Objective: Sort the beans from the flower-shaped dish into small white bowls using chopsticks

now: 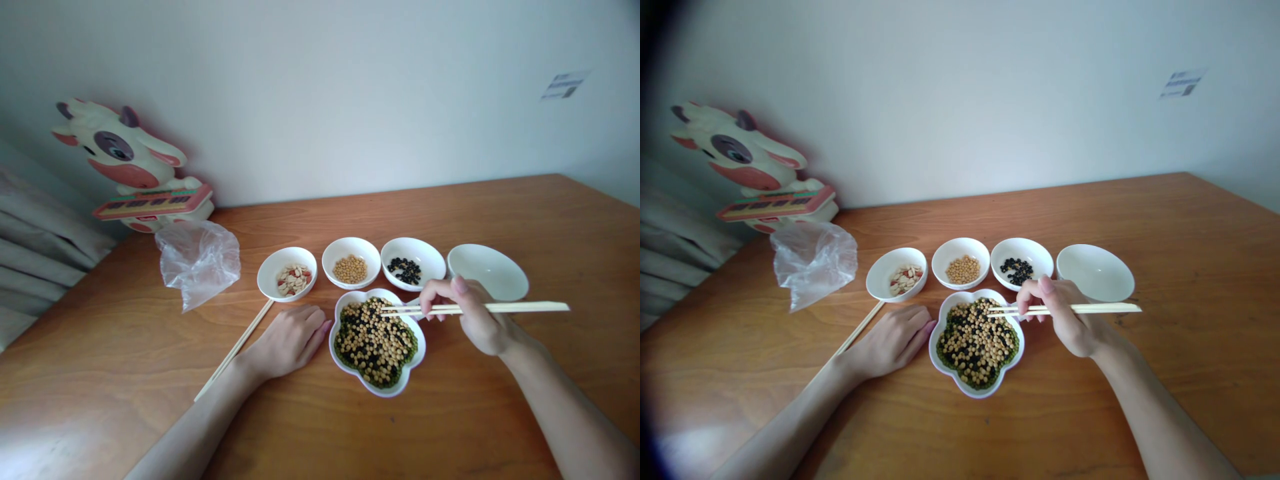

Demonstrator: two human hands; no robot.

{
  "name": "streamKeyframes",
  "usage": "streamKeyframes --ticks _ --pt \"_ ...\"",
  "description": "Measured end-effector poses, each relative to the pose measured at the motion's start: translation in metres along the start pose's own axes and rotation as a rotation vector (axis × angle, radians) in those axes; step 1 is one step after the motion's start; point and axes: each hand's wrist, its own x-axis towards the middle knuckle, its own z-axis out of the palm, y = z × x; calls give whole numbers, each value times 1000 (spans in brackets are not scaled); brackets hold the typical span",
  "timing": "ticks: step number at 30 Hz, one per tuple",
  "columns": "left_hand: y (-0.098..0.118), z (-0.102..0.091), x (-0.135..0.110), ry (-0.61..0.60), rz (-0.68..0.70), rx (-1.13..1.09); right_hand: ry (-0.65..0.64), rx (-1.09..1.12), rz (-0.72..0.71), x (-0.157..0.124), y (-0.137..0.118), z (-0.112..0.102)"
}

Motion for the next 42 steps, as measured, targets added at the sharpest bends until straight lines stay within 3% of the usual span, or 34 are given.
streamKeyframes --ticks 17,30,38,42 --pt "0 0 0 18 8 4 0 50 -11 -2 4 -1" --pt "-1 1 0 -38 -12 21 21 7 -16 -1 -2 2" --pt "-1 0 1 -47 -16 15 112 92 -46 -2 0 3" --pt "-1 0 0 -47 -23 5 341 235 -134 -3 -4 7"
